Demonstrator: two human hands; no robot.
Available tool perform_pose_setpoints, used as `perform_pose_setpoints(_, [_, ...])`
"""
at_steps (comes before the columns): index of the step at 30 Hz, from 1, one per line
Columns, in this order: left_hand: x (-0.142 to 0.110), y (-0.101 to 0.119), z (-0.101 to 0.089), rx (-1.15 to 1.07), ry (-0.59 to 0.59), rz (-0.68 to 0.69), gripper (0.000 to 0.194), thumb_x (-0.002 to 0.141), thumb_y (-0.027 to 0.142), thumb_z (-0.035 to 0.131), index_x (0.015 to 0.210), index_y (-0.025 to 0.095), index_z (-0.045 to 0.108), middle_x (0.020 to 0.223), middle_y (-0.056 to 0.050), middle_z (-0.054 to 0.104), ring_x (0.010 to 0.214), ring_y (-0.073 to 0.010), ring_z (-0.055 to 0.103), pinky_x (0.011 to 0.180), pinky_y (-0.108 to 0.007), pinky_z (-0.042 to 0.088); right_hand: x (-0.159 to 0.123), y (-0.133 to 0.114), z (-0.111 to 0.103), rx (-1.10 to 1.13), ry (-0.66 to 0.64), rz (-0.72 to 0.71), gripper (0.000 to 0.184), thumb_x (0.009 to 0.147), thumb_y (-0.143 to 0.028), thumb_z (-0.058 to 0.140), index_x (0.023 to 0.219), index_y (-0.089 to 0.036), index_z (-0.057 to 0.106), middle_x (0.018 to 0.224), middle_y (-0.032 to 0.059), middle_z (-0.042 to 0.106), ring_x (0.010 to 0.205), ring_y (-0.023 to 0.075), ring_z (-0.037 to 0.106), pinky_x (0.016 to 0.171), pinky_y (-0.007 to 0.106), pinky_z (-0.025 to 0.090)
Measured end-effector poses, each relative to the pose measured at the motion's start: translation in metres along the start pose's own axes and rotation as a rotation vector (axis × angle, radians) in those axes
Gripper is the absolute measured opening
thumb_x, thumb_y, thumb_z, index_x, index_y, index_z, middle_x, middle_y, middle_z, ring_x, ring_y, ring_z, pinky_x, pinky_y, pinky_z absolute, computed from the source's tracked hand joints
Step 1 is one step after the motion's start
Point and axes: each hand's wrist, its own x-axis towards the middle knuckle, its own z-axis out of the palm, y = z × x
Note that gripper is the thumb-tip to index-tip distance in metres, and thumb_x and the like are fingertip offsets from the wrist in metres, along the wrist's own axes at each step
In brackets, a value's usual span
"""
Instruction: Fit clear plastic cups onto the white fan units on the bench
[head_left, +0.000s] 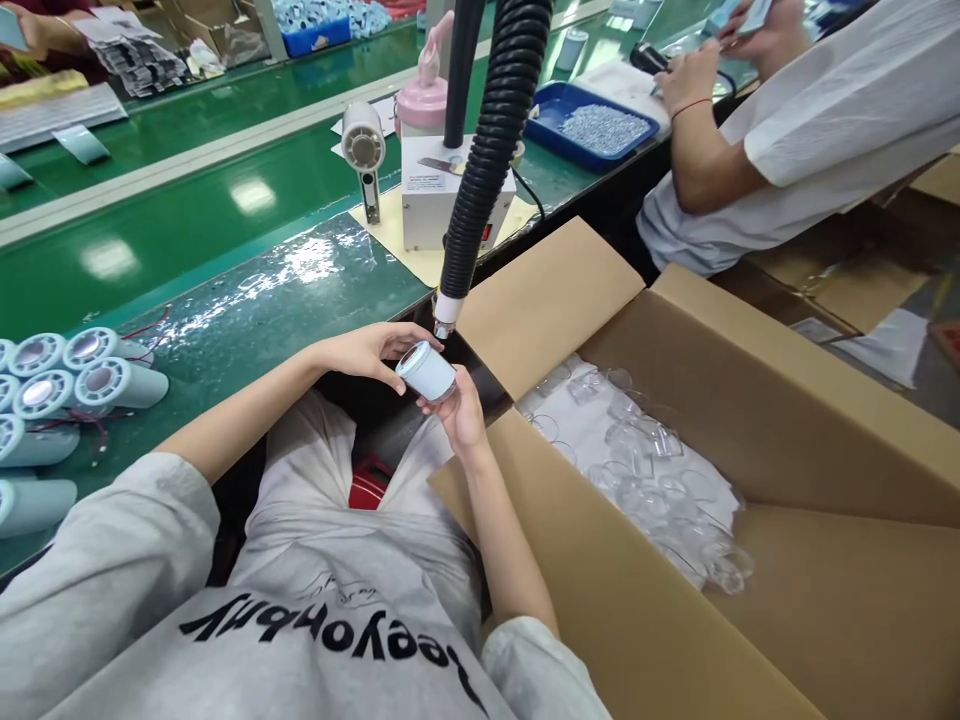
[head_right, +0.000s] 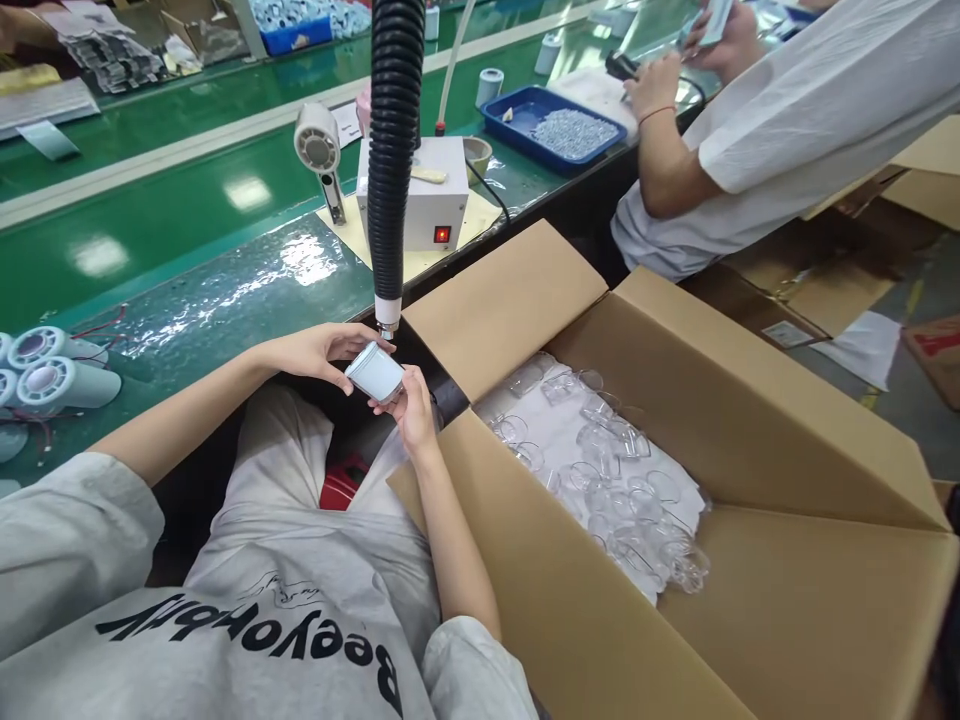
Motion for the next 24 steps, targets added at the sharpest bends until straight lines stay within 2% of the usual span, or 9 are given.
perform_pose_setpoints(6, [-0.047,0.006,0.042,-0.070,0.112,0.054,0.075,0.064,0.016,0.094,0.132,0.023,0.066,0.147,-0.016,0.063,0.136,-0.0290,0.061,0.117,-0.046,0.046,-0.049,-0.019,0.010,-0.164,-0.054,0.035,0.060,0.073,-0.074,0.076,0.092,-0.022,0.054,0.068,-0.0042,0.070,0.050,0.0143,0.068,0.043,0.022,0.054])
perform_pose_setpoints(11, [-0.082,0.012,0.071,0.029,0.182,0.143,0.073,0.071,0.023,0.091,0.139,0.028,0.065,0.143,-0.013,0.064,0.133,-0.0287,0.062,0.112,-0.042,0.052,-0.083,-0.036,0.028,-0.312,-0.102,0.091,0.063,0.074,-0.079,0.072,0.092,-0.021,0.056,0.068,-0.0035,0.068,0.048,0.0145,0.068,0.042,0.024,0.057])
perform_pose_setpoints(15, [-0.101,0.017,0.080,0.108,0.192,0.214,0.070,0.073,0.025,0.090,0.139,0.033,0.066,0.144,-0.012,0.064,0.136,-0.0292,0.060,0.109,-0.041,0.054,-0.100,-0.041,0.041,-0.346,-0.136,0.096,0.062,0.074,-0.079,0.073,0.092,-0.022,0.056,0.068,-0.0041,0.065,0.048,0.0134,0.066,0.039,0.023,0.056])
perform_pose_setpoints(18, [-0.111,0.023,0.084,0.149,0.200,0.249,0.070,0.076,0.025,0.088,0.140,0.034,0.065,0.144,-0.012,0.064,0.135,-0.0288,0.060,0.110,-0.042,0.052,-0.107,-0.043,0.047,-0.373,-0.167,0.104,0.060,0.076,-0.078,0.072,0.093,-0.023,0.056,0.069,-0.0038,0.064,0.052,0.0152,0.068,0.042,0.025,0.059])
perform_pose_setpoints(20, [-0.117,0.026,0.085,0.183,0.207,0.266,0.069,0.076,0.024,0.088,0.140,0.034,0.065,0.144,-0.011,0.065,0.134,-0.0287,0.061,0.112,-0.043,0.050,-0.109,-0.043,0.049,-0.383,-0.186,0.133,0.060,0.076,-0.078,0.072,0.094,-0.023,0.055,0.068,-0.0036,0.065,0.052,0.0165,0.069,0.043,0.027,0.061])
perform_pose_setpoints(24, [-0.124,0.028,0.089,0.233,0.200,0.297,0.068,0.077,0.023,0.087,0.140,0.035,0.064,0.145,-0.011,0.064,0.134,-0.0282,0.061,0.112,-0.042,0.050,-0.110,-0.041,0.050,-0.382,-0.217,0.225,0.063,0.076,-0.082,0.068,0.093,-0.024,0.053,0.062,-0.0025,0.068,0.044,0.0175,0.067,0.037,0.026,0.056])
